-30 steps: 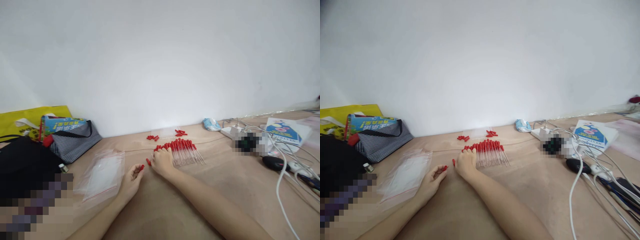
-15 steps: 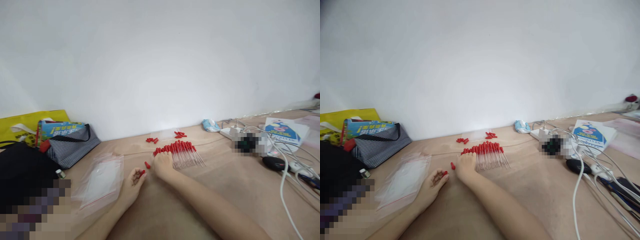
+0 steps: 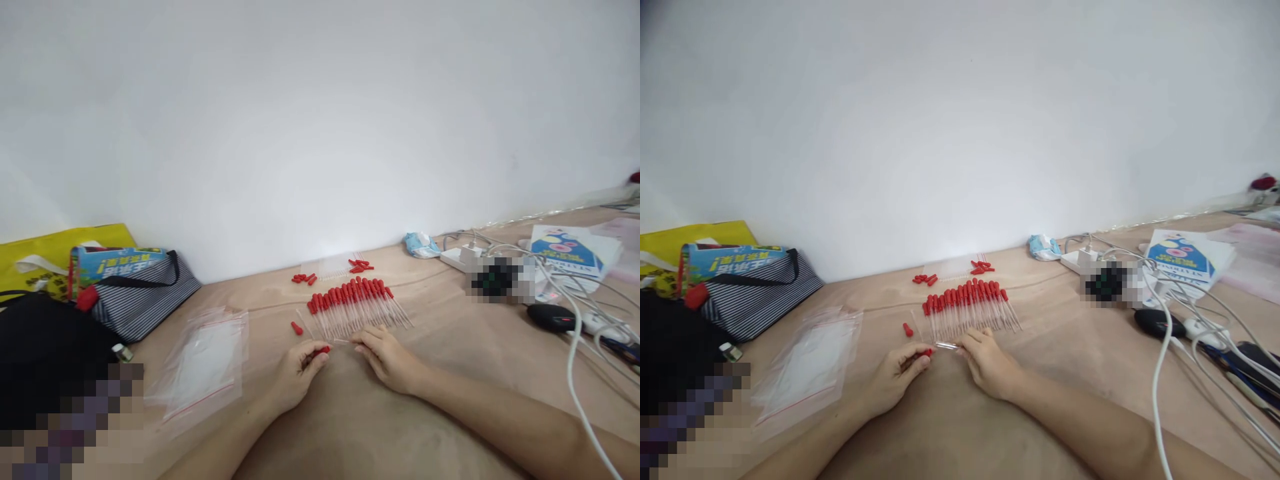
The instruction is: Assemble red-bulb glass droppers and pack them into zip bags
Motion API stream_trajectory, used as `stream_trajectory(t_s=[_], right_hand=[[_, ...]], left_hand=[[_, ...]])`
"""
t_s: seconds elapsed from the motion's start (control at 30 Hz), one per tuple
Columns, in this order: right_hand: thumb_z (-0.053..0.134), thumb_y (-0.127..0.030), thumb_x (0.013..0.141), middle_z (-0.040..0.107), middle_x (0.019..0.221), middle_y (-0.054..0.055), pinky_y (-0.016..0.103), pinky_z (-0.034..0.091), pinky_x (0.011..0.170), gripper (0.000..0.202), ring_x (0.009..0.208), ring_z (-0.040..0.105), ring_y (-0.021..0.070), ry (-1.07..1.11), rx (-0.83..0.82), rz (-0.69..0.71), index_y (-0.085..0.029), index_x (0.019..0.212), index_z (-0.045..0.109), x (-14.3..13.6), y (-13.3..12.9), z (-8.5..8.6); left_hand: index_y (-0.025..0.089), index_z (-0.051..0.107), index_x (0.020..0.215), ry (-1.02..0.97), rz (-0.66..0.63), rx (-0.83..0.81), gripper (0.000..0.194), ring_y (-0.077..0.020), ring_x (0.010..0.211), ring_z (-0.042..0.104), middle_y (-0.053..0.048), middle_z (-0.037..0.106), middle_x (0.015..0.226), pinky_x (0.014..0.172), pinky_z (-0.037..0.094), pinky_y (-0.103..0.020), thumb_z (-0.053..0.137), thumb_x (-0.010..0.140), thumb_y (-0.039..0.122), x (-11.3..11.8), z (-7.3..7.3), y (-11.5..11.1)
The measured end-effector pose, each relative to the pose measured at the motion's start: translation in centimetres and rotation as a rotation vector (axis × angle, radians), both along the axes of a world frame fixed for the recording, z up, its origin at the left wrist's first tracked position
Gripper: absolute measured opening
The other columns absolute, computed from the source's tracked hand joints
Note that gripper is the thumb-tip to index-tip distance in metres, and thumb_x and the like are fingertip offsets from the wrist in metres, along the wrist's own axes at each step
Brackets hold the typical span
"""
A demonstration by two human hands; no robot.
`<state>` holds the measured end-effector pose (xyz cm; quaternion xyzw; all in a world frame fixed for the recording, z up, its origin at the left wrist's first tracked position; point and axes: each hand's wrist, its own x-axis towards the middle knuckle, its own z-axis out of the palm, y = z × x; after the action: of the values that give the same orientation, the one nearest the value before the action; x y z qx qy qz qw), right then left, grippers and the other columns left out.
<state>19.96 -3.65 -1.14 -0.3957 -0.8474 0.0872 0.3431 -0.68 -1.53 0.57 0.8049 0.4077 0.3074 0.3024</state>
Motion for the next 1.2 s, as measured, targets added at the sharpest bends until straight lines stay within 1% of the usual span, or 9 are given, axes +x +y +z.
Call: stream_trajectory(t_s=[0.17, 0.3, 0.43, 0.53, 0.63, 0.8, 0.9, 1.03, 1.2], right_hand=[[0.034, -0.015, 0.086, 0.058, 0.085, 0.005, 0.028, 0.033, 0.07, 0.019, 0.078, 0.051, 0.014, -0.024, -0.025, 0.025, -0.018, 0.092, 0.051, -0.3, 0.2, -0.1], [0.034, -0.015, 0.086, 0.058, 0.085, 0.004, 0.028, 0.031, 0.07, 0.018, 0.078, 0.051, 0.014, -0.032, -0.045, 0.044, -0.017, 0.09, 0.052, -0.1, 0.1, -0.1], [0.037, -0.016, 0.085, 0.059, 0.078, 0.003, 0.029, 0.027, 0.068, 0.018, 0.071, 0.05, 0.0132, -0.057, -0.011, 0.051, -0.017, 0.087, 0.054, -0.1, -0.1, 0.2], [0.037, -0.018, 0.085, 0.058, 0.072, 0.002, 0.028, 0.026, 0.067, 0.018, 0.064, 0.049, 0.012, -0.08, 0.002, 0.058, -0.018, 0.084, 0.055, -0.1, -0.2, 0.4], [0.037, -0.017, 0.084, 0.058, 0.068, 0.0, 0.028, 0.024, 0.066, 0.019, 0.061, 0.047, 0.0112, -0.123, 0.057, 0.076, -0.018, 0.079, 0.055, 0.0, 0.0, 0.5], [0.035, -0.012, 0.08, 0.058, 0.067, 0.001, 0.03, 0.021, 0.064, 0.023, 0.052, 0.04, 0.0103, -0.248, 0.224, 0.099, -0.018, 0.075, 0.057, 0.1, 0.2, 0.6], [0.035, -0.012, 0.08, 0.057, 0.065, 0.002, 0.031, 0.021, 0.063, 0.025, 0.05, 0.037, 0.0102, -0.257, 0.264, 0.088, -0.017, 0.072, 0.057, -0.1, 0.1, 0.5], [0.033, -0.014, 0.082, 0.056, 0.067, 0.003, 0.029, 0.024, 0.063, 0.025, 0.056, 0.04, 0.0118, -0.203, 0.25, 0.101, -0.016, 0.075, 0.057, -0.5, -0.2, 0.2], [0.032, -0.014, 0.084, 0.057, 0.07, 0.004, 0.028, 0.027, 0.066, 0.025, 0.059, 0.043, 0.0123, -0.168, 0.169, 0.115, -0.017, 0.078, 0.056, -0.9, -0.4, 0.1]], left_hand=[[0.018, 0.065, 0.088, 0.005, -0.024, 0.001, 0.02, -0.0176, 0.075, 0.058, -0.004, 0.066, 0.081, 0.069, 0.045, -0.027, 0.049, 0.077, 0.024, 0.1, 0.3, -0.3], [0.017, 0.064, 0.086, 0.007, -0.032, 0.007, 0.02, -0.0166, 0.071, 0.057, -0.004, 0.065, 0.078, 0.066, 0.044, -0.025, 0.047, 0.078, 0.023, 0.4, 0.5, -0.4], [0.016, 0.063, 0.078, 0.021, -0.054, 0.027, 0.018, -0.0143, 0.063, 0.054, -0.001, 0.061, 0.068, 0.059, 0.042, -0.023, 0.046, 0.079, 0.023, 0.4, 0.2, -0.5], [0.017, 0.061, 0.075, 0.045, -0.043, 0.053, 0.017, -0.0137, 0.061, 0.052, 0.0, 0.06, 0.066, 0.057, 0.041, -0.022, 0.046, 0.079, 0.023, 0.3, 0.1, -0.7], [0.017, 0.061, 0.074, 0.096, -0.04, 0.113, 0.017, -0.0139, 0.061, 0.053, -0.001, 0.06, 0.066, 0.058, 0.04, -0.023, 0.045, 0.079, 0.022, 0.2, 0.2, -1.1], [0.018, 0.06, 0.072, 0.177, -0.054, 0.188, 0.016, -0.0146, 0.062, 0.053, -0.001, 0.058, 0.065, 0.059, 0.039, -0.024, 0.045, 0.079, 0.021, 0.3, 0.6, -1.6], [0.018, 0.059, 0.072, 0.227, -0.072, 0.217, 0.018, -0.0148, 0.062, 0.052, -0.001, 0.057, 0.065, 0.058, 0.039, -0.024, 0.043, 0.08, 0.022, 0.4, 0.6, -1.9], [0.017, 0.056, 0.071, 0.248, -0.104, 0.272, 0.02, -0.0148, 0.061, 0.051, -0.002, 0.055, 0.064, 0.057, 0.038, -0.023, 0.04, 0.081, 0.022, 0.4, 0.4, -2.0], [0.017, 0.055, 0.071, 0.258, -0.164, 0.3, 0.021, -0.015, 0.062, 0.05, -0.003, 0.055, 0.065, 0.058, 0.038, -0.024, 0.038, 0.083, 0.022, 0.4, 0.1, -2.0]])
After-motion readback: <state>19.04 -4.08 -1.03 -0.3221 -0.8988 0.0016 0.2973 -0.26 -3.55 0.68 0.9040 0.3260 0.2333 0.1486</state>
